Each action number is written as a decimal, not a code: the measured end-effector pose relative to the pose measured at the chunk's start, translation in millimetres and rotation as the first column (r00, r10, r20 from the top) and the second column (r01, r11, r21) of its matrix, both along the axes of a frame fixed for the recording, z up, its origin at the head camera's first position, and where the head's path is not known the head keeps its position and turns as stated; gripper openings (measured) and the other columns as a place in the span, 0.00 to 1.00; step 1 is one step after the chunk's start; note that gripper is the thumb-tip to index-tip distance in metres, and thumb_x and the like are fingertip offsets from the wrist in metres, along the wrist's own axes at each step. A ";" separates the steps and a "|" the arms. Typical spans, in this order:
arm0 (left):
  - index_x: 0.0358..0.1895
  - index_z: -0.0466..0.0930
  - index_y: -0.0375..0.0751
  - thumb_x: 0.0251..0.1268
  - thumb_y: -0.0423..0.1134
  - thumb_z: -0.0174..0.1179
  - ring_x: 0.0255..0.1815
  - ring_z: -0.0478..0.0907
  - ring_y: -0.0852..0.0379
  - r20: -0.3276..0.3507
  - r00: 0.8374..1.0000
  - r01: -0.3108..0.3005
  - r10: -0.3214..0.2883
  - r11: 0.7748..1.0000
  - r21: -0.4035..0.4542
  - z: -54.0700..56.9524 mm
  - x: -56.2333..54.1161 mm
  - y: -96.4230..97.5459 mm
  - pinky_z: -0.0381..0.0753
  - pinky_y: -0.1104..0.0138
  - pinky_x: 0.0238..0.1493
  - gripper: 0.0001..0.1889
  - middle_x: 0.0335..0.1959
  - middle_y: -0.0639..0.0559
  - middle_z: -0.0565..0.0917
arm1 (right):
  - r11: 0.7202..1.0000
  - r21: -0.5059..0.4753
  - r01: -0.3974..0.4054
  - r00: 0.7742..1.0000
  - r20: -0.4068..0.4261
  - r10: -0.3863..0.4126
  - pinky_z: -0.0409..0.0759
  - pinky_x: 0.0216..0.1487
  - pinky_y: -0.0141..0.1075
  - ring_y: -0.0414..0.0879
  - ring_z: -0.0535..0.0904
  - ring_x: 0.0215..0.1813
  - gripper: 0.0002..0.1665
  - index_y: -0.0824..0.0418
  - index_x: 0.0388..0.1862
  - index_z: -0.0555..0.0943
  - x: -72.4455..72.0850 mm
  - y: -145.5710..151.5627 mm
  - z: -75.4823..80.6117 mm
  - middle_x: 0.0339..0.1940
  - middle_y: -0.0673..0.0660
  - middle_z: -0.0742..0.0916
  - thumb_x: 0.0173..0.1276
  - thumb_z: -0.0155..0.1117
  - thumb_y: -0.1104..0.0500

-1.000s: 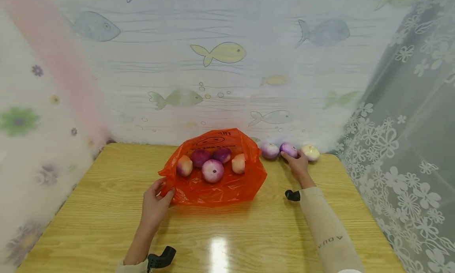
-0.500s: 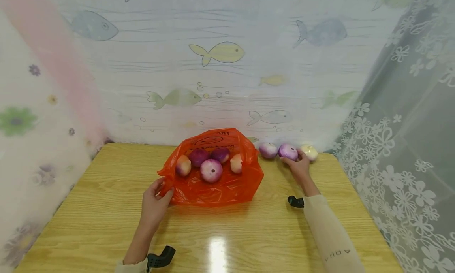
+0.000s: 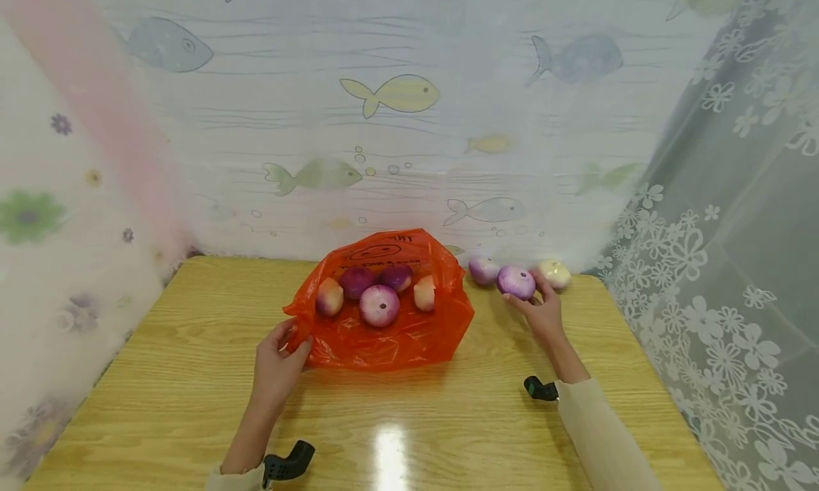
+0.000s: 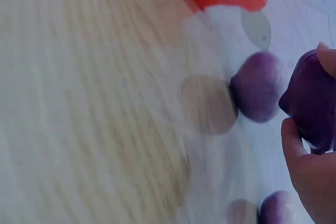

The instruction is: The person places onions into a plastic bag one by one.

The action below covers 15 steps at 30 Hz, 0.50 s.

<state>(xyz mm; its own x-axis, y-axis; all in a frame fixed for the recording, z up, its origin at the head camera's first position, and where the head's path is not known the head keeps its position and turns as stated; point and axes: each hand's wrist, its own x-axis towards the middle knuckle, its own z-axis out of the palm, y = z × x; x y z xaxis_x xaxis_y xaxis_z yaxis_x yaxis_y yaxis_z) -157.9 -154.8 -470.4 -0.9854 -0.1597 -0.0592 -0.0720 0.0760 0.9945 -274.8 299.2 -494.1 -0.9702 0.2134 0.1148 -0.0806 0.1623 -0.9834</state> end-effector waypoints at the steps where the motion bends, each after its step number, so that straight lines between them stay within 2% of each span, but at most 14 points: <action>1: 0.73 0.65 0.33 0.76 0.29 0.53 0.41 0.83 0.69 -0.002 1.000 0.001 -0.001 1.000 -0.003 0.0 0.0 0.0 0.85 0.74 0.39 0.25 0.67 0.33 0.73 | 1.000 -0.014 -0.008 1.000 -0.006 0.008 0.74 0.57 0.19 0.44 0.66 0.67 0.48 0.64 0.80 0.60 3.4 -1.8 1.1 0.74 0.62 0.66 0.63 0.71 0.70; 5: 0.73 0.66 0.34 0.76 0.30 0.54 0.49 0.85 0.58 -0.005 1.000 0.003 -0.003 0.999 -0.037 0.3 -0.5 -0.1 0.86 0.74 0.41 0.24 0.67 0.34 0.74 | 0.998 -0.051 -0.045 0.999 -0.023 0.044 0.79 0.51 0.20 0.39 0.73 0.59 0.48 0.66 0.78 0.61 18.2 -8.4 5.7 0.68 0.57 0.68 0.61 0.69 0.75; 7: 0.72 0.66 0.35 0.76 0.31 0.54 0.50 0.84 0.56 -0.005 1.000 0.004 -0.004 0.999 -0.048 0.8 -0.5 0.1 0.85 0.75 0.42 0.24 0.67 0.35 0.74 | 0.995 -0.071 -0.068 0.997 -0.036 0.065 0.80 0.51 0.21 0.37 0.74 0.57 0.48 0.68 0.78 0.60 25.4 -11.1 8.1 0.67 0.54 0.68 0.60 0.69 0.77; 13: 0.72 0.66 0.33 0.76 0.29 0.54 0.43 0.83 0.69 -0.009 1.000 0.004 -0.004 0.999 -0.042 2.0 0.2 0.8 0.84 0.76 0.40 0.24 0.67 0.33 0.73 | 0.989 -0.094 -0.114 0.993 -0.029 0.112 0.81 0.53 0.23 0.37 0.76 0.59 0.50 0.66 0.79 0.59 45.4 -17.3 15.7 0.67 0.53 0.69 0.59 0.68 0.79; 15: 0.72 0.66 0.33 0.76 0.30 0.54 0.43 0.82 0.70 -0.006 1.000 0.004 -0.004 0.999 -0.047 1.9 0.5 0.8 0.84 0.77 0.40 0.25 0.67 0.33 0.73 | 0.989 -0.089 -0.119 0.993 -0.022 0.118 0.81 0.54 0.24 0.38 0.75 0.60 0.50 0.65 0.79 0.58 50.6 -19.0 18.1 0.68 0.54 0.69 0.60 0.69 0.78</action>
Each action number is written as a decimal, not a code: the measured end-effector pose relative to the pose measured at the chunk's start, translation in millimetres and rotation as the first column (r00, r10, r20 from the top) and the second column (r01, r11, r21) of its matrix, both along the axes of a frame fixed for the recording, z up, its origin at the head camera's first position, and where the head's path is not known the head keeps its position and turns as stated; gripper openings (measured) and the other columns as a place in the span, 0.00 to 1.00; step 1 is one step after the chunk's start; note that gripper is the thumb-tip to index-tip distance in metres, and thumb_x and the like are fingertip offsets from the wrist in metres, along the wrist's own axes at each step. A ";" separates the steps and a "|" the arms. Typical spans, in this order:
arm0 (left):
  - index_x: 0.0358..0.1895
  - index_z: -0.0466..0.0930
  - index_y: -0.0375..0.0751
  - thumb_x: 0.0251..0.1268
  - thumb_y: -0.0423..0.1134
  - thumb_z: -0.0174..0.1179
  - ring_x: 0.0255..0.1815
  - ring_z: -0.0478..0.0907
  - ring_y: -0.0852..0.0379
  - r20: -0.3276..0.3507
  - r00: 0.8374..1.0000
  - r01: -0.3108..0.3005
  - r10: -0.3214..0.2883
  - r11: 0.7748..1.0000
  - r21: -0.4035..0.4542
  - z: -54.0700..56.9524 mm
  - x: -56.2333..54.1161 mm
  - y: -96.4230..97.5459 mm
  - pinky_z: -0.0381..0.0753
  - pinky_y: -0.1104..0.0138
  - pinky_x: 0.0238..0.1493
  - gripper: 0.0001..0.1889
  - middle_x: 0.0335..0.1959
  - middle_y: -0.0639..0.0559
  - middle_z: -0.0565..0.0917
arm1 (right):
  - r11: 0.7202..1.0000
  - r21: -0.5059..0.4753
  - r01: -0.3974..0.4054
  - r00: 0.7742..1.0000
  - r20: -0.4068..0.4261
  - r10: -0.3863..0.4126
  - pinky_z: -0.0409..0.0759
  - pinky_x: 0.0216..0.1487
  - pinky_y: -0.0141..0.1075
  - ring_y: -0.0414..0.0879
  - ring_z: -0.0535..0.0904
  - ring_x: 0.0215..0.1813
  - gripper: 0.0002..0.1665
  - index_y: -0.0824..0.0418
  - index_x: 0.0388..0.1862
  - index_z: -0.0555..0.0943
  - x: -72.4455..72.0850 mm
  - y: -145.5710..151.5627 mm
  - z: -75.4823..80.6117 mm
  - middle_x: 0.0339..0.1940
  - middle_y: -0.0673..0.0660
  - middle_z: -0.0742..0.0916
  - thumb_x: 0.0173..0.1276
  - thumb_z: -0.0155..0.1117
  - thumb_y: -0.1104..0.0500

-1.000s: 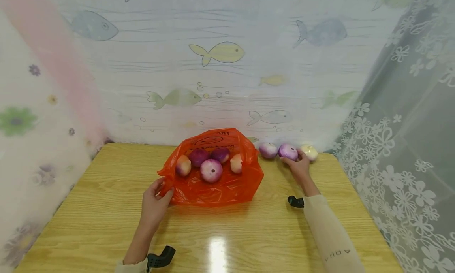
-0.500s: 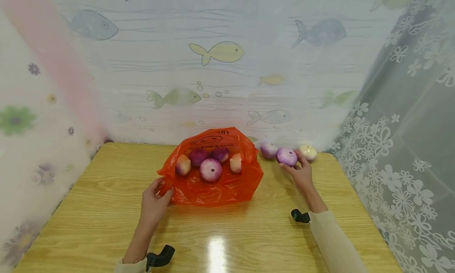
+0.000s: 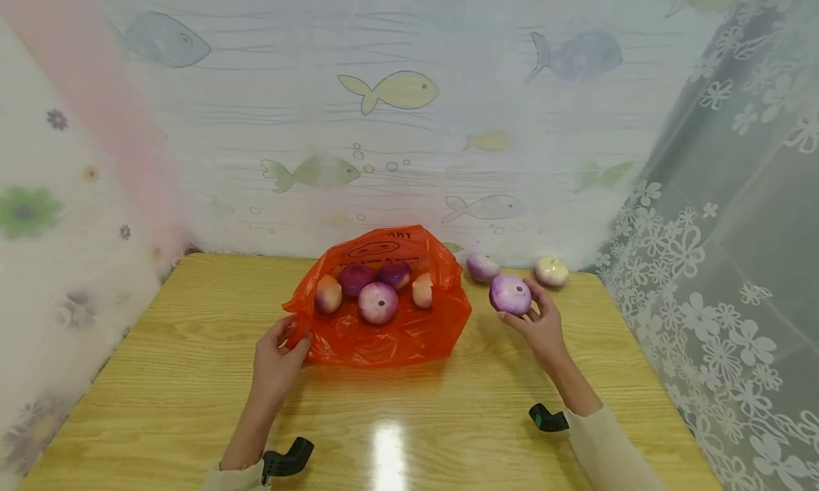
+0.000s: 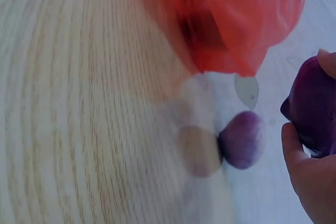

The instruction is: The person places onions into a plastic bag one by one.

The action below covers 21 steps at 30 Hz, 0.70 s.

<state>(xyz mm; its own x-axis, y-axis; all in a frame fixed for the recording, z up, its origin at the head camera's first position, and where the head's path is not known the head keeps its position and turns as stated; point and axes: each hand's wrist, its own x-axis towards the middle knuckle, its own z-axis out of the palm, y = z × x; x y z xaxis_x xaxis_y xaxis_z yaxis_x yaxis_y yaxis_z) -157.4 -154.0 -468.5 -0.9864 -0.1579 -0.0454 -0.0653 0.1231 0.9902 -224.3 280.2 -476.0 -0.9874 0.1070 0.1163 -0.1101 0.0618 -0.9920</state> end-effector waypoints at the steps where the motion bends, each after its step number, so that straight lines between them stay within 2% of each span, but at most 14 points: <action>1: 0.72 0.66 0.33 0.76 0.30 0.54 0.45 0.83 0.68 0.001 1.000 0.000 0.000 1.000 -0.006 -0.1 0.0 -0.2 0.84 0.77 0.40 0.25 0.67 0.34 0.73 | 1.000 0.004 -0.004 1.000 0.002 0.004 0.81 0.54 0.24 0.38 0.75 0.61 0.50 0.65 0.79 0.59 2.3 -0.9 1.1 0.68 0.54 0.69 0.60 0.69 0.77; 6: 0.73 0.66 0.33 0.76 0.31 0.54 0.53 0.83 0.54 0.002 1.000 0.002 -0.002 1.000 -0.019 -0.4 0.6 -0.7 0.83 0.77 0.42 0.25 0.68 0.34 0.73 | 1.000 0.007 -0.016 1.000 0.002 0.016 0.82 0.54 0.25 0.38 0.75 0.63 0.50 0.64 0.79 0.59 13.0 -5.9 6.4 0.70 0.53 0.69 0.61 0.70 0.76; 8: 0.73 0.65 0.34 0.76 0.31 0.54 0.54 0.83 0.51 0.004 1.000 0.004 -0.004 1.000 -0.010 -0.6 0.9 -0.7 0.84 0.77 0.42 0.25 0.68 0.34 0.73 | 1.000 -0.009 -0.022 1.000 -0.006 0.022 0.82 0.55 0.27 0.39 0.75 0.63 0.49 0.63 0.78 0.60 17.7 -8.9 8.8 0.70 0.52 0.70 0.60 0.70 0.77; 15: 0.73 0.65 0.34 0.76 0.31 0.53 0.50 0.84 0.55 0.005 1.000 0.006 -0.006 1.000 0.007 -1.1 0.5 -0.3 0.85 0.75 0.40 0.25 0.67 0.34 0.72 | 0.990 -0.135 -0.040 0.994 -0.108 0.025 0.82 0.57 0.30 0.43 0.74 0.66 0.48 0.64 0.74 0.64 35.8 -27.1 19.2 0.69 0.51 0.72 0.56 0.68 0.83; 18: 0.73 0.66 0.34 0.76 0.31 0.53 0.49 0.85 0.55 -0.001 1.000 0.004 -0.004 1.000 -0.002 -0.9 -0.5 0.0 0.85 0.75 0.40 0.25 0.67 0.34 0.73 | 0.971 -0.221 -0.095 0.984 -0.171 0.057 0.84 0.56 0.32 0.44 0.75 0.65 0.48 0.65 0.74 0.64 45.5 -39.4 26.8 0.68 0.53 0.72 0.55 0.65 0.85; 21: 0.73 0.66 0.34 0.76 0.31 0.53 0.51 0.84 0.53 0.000 1.000 0.003 -0.003 1.000 -0.008 -1.2 -0.6 0.0 0.85 0.75 0.40 0.25 0.67 0.34 0.73 | 0.949 -0.260 -0.176 0.968 -0.221 0.119 0.84 0.55 0.34 0.44 0.77 0.63 0.49 0.65 0.74 0.64 55.4 -52.9 35.9 0.69 0.54 0.73 0.54 0.66 0.86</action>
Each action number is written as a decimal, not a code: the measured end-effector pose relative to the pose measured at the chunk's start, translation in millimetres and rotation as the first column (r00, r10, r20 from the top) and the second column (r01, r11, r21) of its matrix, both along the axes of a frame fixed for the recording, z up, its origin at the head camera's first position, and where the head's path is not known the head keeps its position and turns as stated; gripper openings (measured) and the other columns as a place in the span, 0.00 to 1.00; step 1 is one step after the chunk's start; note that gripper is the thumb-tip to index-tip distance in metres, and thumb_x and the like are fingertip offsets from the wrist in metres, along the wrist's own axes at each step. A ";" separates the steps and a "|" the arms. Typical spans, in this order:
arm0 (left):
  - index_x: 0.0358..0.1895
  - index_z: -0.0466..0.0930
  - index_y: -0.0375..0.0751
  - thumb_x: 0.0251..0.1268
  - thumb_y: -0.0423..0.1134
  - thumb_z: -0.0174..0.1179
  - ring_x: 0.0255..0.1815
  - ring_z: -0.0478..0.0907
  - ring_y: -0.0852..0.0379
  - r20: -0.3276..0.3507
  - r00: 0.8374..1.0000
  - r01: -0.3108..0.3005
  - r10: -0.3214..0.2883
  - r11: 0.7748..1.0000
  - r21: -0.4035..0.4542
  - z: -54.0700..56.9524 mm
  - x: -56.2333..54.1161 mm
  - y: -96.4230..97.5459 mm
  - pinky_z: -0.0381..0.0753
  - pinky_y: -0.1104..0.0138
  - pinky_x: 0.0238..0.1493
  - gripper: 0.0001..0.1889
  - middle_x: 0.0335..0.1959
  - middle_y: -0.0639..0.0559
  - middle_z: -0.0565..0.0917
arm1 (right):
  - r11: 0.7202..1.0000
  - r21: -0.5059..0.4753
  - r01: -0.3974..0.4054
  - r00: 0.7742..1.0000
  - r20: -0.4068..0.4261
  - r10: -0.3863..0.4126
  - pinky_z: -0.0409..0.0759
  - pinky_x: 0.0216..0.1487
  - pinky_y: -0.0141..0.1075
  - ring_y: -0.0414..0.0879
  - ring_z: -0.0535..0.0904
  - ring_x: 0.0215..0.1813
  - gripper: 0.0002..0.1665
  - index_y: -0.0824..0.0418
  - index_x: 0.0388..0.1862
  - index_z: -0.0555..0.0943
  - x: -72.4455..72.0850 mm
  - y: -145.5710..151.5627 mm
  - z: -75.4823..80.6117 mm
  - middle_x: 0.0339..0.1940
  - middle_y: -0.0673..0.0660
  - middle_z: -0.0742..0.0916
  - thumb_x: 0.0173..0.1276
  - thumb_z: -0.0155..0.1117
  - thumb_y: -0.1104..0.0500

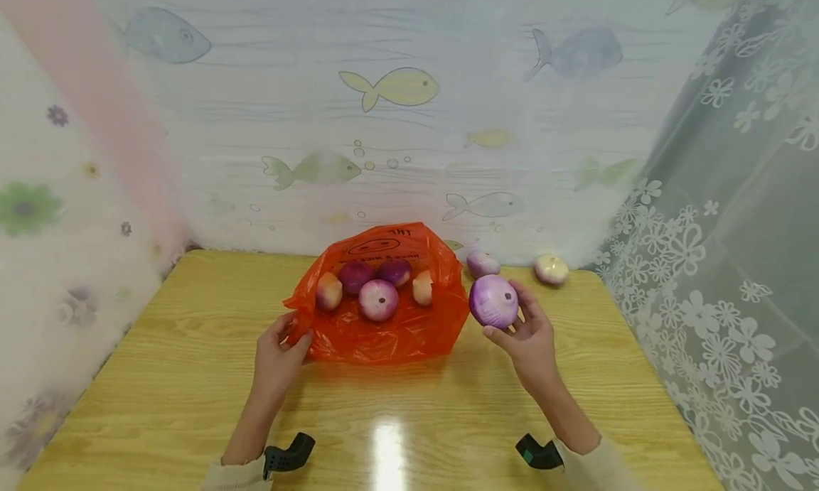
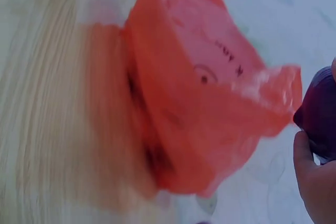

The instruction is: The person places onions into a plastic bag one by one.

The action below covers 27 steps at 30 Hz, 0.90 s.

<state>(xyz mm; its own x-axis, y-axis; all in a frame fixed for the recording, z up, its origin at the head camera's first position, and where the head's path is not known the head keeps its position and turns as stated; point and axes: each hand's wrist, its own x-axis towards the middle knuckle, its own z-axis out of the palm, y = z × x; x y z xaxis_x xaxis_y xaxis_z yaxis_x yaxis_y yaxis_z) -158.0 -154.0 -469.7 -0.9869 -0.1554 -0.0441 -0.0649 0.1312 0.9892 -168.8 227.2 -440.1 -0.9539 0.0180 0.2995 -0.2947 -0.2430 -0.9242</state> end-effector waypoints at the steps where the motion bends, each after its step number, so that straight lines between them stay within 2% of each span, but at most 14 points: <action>1: 0.73 0.66 0.34 0.76 0.31 0.54 0.51 0.84 0.51 0.001 1.000 -0.001 0.001 1.000 -0.003 0.2 -0.2 -0.4 0.85 0.75 0.40 0.25 0.67 0.34 0.73 | 1.000 -0.003 -0.026 1.000 -0.011 0.026 0.84 0.55 0.35 0.44 0.77 0.63 0.49 0.65 0.74 0.65 2.7 -4.6 2.9 0.69 0.54 0.73 0.53 0.66 0.86; 5: 0.74 0.64 0.34 0.76 0.32 0.53 0.56 0.82 0.44 0.008 1.000 0.003 -0.003 1.000 -0.014 0.8 -0.2 -1.9 0.85 0.76 0.42 0.26 0.69 0.34 0.72 | 0.992 0.029 -0.119 0.992 -0.045 0.120 0.83 0.58 0.38 0.46 0.76 0.65 0.51 0.64 0.75 0.65 8.4 -23.5 12.4 0.70 0.55 0.72 0.53 0.72 0.82; 7: 0.74 0.64 0.34 0.77 0.32 0.54 0.56 0.82 0.46 0.009 1.000 0.003 -0.003 1.000 -0.016 0.8 -0.4 -2.4 0.84 0.76 0.42 0.26 0.69 0.34 0.72 | 0.986 0.060 -0.156 0.985 -0.059 0.160 0.83 0.59 0.38 0.47 0.75 0.66 0.52 0.64 0.76 0.64 9.0 -33.3 15.6 0.71 0.55 0.71 0.53 0.74 0.79; 12: 0.72 0.66 0.33 0.76 0.30 0.54 0.43 0.84 0.66 0.003 1.000 -0.002 0.001 1.000 0.030 -0.9 -1.7 -1.1 0.85 0.76 0.39 0.24 0.67 0.34 0.73 | 0.969 0.108 -0.224 0.971 -0.063 0.231 0.83 0.60 0.38 0.49 0.74 0.67 0.52 0.66 0.76 0.63 8.3 -57.3 19.6 0.72 0.56 0.71 0.54 0.77 0.75; 14: 0.72 0.66 0.33 0.75 0.29 0.53 0.38 0.83 0.71 0.002 1.000 0.000 0.000 0.999 0.050 -1.4 -1.8 -0.6 0.85 0.76 0.37 0.24 0.67 0.34 0.73 | 0.962 0.116 -0.248 0.966 -0.047 0.254 0.83 0.60 0.38 0.49 0.74 0.67 0.52 0.65 0.77 0.63 7.1 -67.6 20.5 0.73 0.57 0.71 0.54 0.77 0.74; 17: 0.72 0.66 0.33 0.76 0.28 0.52 0.35 0.83 0.72 -0.008 1.000 0.005 -0.004 0.998 0.068 -2.8 -1.4 -0.1 0.85 0.75 0.36 0.24 0.66 0.33 0.73 | 0.953 0.138 -0.268 0.962 -0.012 0.272 0.82 0.61 0.39 0.50 0.73 0.69 0.52 0.60 0.77 0.64 4.6 -83.5 21.5 0.74 0.58 0.70 0.55 0.77 0.73; 22: 0.71 0.67 0.33 0.76 0.28 0.53 0.38 0.83 0.72 -0.021 1.000 0.007 -0.005 0.998 0.068 -3.6 -2.0 0.8 0.85 0.75 0.38 0.23 0.66 0.32 0.74 | 0.941 0.202 -0.273 0.962 0.040 0.270 0.80 0.64 0.41 0.54 0.69 0.72 0.51 0.52 0.77 0.65 -0.4 -108.1 22.9 0.76 0.55 0.68 0.57 0.77 0.72; 27: 0.72 0.67 0.33 0.76 0.29 0.53 0.41 0.83 0.71 -0.014 1.000 0.004 -0.004 0.999 0.049 -2.2 -2.1 -0.2 0.85 0.75 0.39 0.24 0.67 0.33 0.74 | 0.927 0.258 -0.271 0.962 0.112 0.250 0.78 0.66 0.44 0.54 0.69 0.73 0.52 0.49 0.78 0.64 -7.4 -129.6 19.4 0.76 0.54 0.68 0.58 0.77 0.70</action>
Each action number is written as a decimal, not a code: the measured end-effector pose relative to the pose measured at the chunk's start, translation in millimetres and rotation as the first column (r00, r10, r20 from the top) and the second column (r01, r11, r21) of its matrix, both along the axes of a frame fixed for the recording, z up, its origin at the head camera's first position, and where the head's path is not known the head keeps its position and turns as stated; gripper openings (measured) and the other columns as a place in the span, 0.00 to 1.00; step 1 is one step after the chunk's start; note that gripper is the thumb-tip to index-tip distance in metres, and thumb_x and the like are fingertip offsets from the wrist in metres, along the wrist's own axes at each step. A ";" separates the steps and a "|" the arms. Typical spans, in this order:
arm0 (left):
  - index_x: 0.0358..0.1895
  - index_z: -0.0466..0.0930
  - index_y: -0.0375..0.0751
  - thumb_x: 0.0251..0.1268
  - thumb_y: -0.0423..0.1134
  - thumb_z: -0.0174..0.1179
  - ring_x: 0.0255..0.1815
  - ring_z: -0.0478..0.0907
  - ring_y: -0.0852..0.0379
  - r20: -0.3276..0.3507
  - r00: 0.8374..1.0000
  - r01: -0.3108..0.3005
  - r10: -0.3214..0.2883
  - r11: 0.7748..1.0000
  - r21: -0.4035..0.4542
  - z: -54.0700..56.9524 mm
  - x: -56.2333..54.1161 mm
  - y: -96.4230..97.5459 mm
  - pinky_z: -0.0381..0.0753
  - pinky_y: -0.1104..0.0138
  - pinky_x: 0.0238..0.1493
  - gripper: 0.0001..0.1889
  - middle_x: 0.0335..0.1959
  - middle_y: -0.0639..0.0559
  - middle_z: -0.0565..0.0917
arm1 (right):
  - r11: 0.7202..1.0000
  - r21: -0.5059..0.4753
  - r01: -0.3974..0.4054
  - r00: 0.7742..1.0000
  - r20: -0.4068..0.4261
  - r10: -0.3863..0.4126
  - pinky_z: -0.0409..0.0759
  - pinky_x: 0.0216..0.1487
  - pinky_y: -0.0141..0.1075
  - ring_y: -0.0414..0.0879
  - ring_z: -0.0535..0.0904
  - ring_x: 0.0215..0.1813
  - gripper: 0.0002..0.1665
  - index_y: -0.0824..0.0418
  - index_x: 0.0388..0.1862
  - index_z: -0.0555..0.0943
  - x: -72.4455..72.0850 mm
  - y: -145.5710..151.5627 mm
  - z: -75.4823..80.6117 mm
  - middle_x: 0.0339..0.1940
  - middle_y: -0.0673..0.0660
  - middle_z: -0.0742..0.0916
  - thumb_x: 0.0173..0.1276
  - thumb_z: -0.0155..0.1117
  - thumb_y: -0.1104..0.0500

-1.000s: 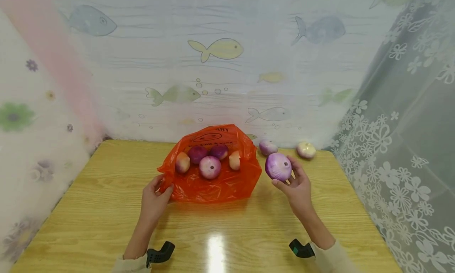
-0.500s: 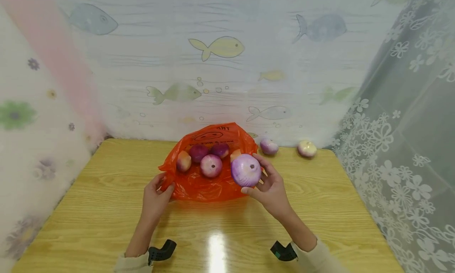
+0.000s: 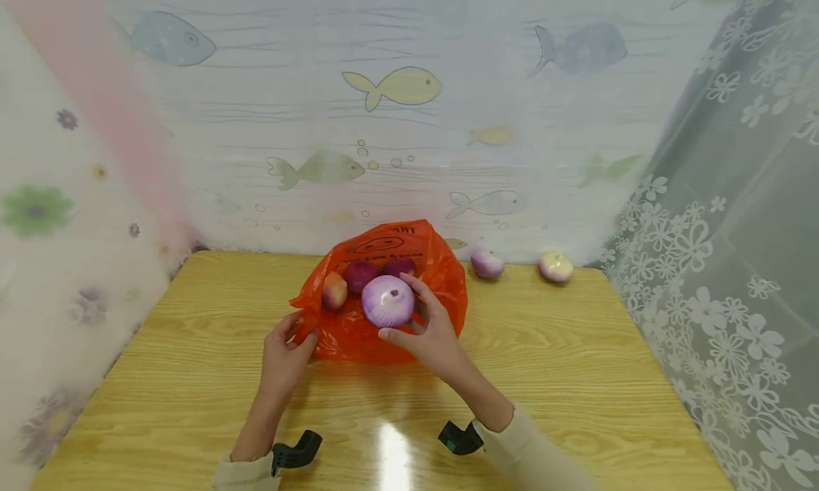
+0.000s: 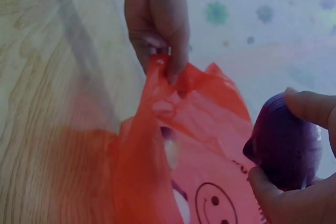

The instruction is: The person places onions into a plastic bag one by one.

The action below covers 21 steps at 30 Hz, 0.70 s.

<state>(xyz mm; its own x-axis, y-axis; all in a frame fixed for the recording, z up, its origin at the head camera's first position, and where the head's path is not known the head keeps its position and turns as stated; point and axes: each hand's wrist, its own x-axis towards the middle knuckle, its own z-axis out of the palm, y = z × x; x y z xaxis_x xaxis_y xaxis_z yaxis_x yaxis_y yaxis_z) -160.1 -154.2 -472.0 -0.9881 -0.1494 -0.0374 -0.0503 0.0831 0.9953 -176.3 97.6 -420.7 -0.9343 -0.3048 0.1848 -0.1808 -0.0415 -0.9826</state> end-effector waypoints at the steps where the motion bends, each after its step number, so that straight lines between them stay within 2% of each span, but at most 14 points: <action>1: 0.72 0.67 0.34 0.76 0.29 0.53 0.42 0.83 0.70 0.003 1.000 0.000 0.000 1.000 -0.002 0.2 0.2 0.1 0.85 0.75 0.39 0.24 0.67 0.34 0.74 | 1.000 0.013 0.006 1.000 0.007 -0.006 0.78 0.66 0.44 0.54 0.69 0.73 0.52 0.49 0.78 0.63 -2.2 -3.4 -1.4 0.76 0.54 0.68 0.58 0.76 0.70; 7: 0.72 0.66 0.34 0.75 0.30 0.53 0.49 0.84 0.56 0.015 1.000 -0.002 0.002 1.000 -0.030 0.4 0.6 0.4 0.85 0.75 0.40 0.24 0.68 0.34 0.73 | 0.992 0.122 0.043 0.999 -0.007 -0.042 0.79 0.66 0.46 0.56 0.73 0.68 0.50 0.53 0.78 0.61 -17.3 -21.0 -8.5 0.73 0.58 0.71 0.60 0.76 0.68; 11: 0.72 0.66 0.34 0.75 0.30 0.54 0.53 0.83 0.51 0.019 1.000 -0.003 0.004 0.999 -0.042 -0.1 0.6 0.7 0.84 0.76 0.41 0.25 0.68 0.34 0.73 | 0.969 0.233 0.081 0.997 -0.024 -0.078 0.81 0.64 0.48 0.56 0.74 0.64 0.51 0.56 0.78 0.61 -25.3 -32.3 -5.4 0.71 0.59 0.71 0.60 0.77 0.64; 14: 0.72 0.66 0.34 0.75 0.30 0.54 0.53 0.83 0.51 0.018 1.000 -0.004 0.004 0.999 -0.036 -0.4 0.5 1.0 0.84 0.77 0.41 0.25 0.69 0.34 0.73 | 0.940 0.314 0.130 0.991 -0.075 -0.112 0.80 0.64 0.50 0.56 0.74 0.63 0.51 0.60 0.76 0.63 -35.5 -40.9 -2.8 0.69 0.61 0.72 0.56 0.79 0.63; 18: 0.72 0.66 0.34 0.75 0.30 0.54 0.50 0.83 0.59 0.018 1.000 0.000 0.001 1.000 -0.026 -0.6 0.5 0.9 0.84 0.77 0.41 0.25 0.69 0.35 0.73 | 0.899 0.391 0.199 0.978 -0.140 -0.156 0.76 0.68 0.53 0.58 0.74 0.65 0.51 0.63 0.73 0.66 -55.9 -49.6 -1.2 0.66 0.64 0.75 0.50 0.80 0.65; 21: 0.73 0.66 0.34 0.75 0.30 0.54 0.47 0.83 0.65 0.020 1.000 0.005 -0.004 1.000 -0.022 -0.8 0.6 0.7 0.84 0.77 0.41 0.25 0.69 0.35 0.73 | 0.875 0.429 0.223 0.974 -0.134 -0.183 0.75 0.69 0.54 0.59 0.74 0.65 0.50 0.64 0.72 0.67 -73.4 -53.3 -1.6 0.65 0.64 0.77 0.50 0.81 0.63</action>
<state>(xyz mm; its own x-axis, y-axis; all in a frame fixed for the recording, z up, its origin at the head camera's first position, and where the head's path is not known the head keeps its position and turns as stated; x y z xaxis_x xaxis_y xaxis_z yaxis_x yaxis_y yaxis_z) -159.5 -153.5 -472.7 -0.9878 -0.1459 -0.0544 -0.0702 0.1049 0.9920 -249.7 44.4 -422.3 -0.9709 -0.1787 0.1597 -0.2237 0.4366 -0.8714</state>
